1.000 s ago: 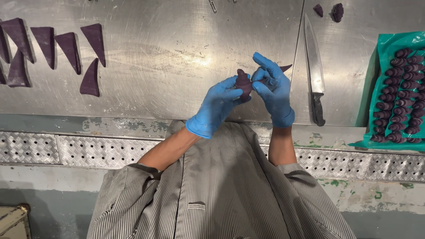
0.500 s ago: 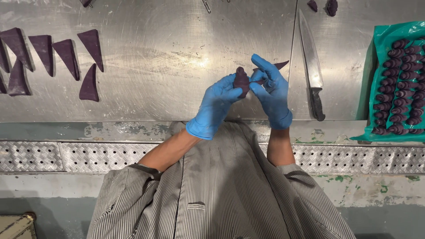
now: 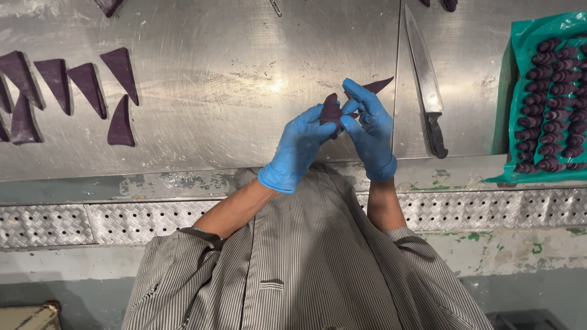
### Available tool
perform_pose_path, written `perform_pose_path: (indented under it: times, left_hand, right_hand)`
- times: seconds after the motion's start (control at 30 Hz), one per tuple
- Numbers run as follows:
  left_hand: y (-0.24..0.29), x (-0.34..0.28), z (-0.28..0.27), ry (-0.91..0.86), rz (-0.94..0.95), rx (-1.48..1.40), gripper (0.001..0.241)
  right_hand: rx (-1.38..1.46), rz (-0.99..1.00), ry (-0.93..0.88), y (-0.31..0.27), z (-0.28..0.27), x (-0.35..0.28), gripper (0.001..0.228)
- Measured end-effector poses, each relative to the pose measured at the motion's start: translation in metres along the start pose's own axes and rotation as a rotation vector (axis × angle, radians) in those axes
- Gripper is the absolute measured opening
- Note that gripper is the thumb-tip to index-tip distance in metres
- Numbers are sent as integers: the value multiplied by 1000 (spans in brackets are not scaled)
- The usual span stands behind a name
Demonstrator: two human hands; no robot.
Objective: Rolling and shaping purple pastry triangles on a stainless steel work surface.
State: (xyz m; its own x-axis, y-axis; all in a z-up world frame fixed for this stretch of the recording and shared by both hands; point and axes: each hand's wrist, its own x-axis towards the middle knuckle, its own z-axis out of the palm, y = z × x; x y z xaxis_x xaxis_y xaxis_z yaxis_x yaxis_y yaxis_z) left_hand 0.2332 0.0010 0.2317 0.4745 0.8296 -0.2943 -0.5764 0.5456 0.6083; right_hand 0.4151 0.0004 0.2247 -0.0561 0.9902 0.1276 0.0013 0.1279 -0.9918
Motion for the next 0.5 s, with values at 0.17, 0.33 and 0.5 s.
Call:
perform_pose_path:
  times: [0.17, 0.33, 0.5]
  left_hand:
    - [17, -4, 6, -11, -9, 32, 47]
    - [12, 2, -15, 2, -153, -193, 45]
    - [22, 8, -28, -139, -6, 16, 54]
  right_hand:
    - [26, 7, 70, 2, 4, -6, 56]
    - [-10, 9, 160, -1, 23, -13, 57]
    - [13, 111, 299, -5, 38, -20, 57]
